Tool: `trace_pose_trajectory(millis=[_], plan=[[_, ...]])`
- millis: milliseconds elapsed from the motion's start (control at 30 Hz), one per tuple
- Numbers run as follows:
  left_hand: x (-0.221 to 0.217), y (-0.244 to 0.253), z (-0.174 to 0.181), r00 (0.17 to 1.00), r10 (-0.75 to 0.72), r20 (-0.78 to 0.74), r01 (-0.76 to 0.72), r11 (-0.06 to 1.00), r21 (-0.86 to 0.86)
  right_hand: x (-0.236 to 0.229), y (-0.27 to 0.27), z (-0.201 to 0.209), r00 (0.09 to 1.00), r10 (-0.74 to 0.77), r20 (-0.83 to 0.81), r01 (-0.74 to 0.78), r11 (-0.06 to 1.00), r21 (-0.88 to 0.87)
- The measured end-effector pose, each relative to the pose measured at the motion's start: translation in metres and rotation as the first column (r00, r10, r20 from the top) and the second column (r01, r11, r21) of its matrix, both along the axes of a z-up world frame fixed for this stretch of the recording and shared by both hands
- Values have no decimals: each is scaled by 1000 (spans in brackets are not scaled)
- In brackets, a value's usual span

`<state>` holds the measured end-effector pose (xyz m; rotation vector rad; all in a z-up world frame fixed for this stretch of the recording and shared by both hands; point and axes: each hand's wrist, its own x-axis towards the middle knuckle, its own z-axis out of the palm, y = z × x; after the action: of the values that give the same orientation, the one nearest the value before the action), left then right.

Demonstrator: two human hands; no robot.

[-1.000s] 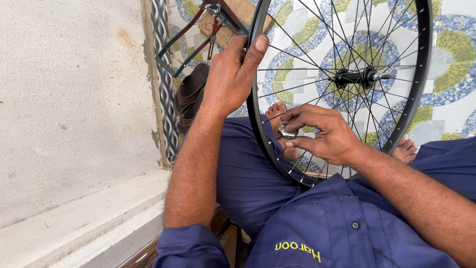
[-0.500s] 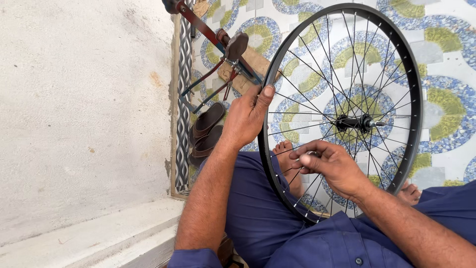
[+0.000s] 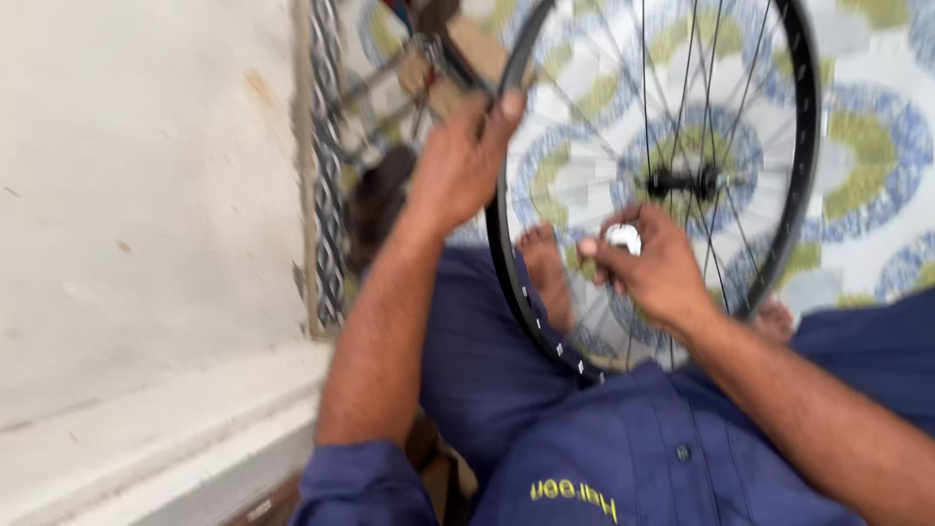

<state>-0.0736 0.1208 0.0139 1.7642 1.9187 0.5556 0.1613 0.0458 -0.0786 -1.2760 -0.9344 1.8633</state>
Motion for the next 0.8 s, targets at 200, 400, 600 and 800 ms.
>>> trace_pose_trajectory(millis=[200, 400, 600, 800], plan=[[-1, 1, 10, 989, -103, 101, 93, 990, 102, 4, 0, 16, 988, -114, -101, 119, 992, 44], [-2, 3, 8, 993, -107, 55, 102, 991, 91, 8, 2, 3, 949, -19, -314, 12, 1000, -26], [0, 2, 11, 991, -117, 67, 109, 987, 119, 13, 0, 5, 840, 48, -540, -102, 992, -71], [30, -49, 14, 953, 80, 293, -95, 995, 35, 10, -10, 4, 921, 145, -361, -34, 954, 296]])
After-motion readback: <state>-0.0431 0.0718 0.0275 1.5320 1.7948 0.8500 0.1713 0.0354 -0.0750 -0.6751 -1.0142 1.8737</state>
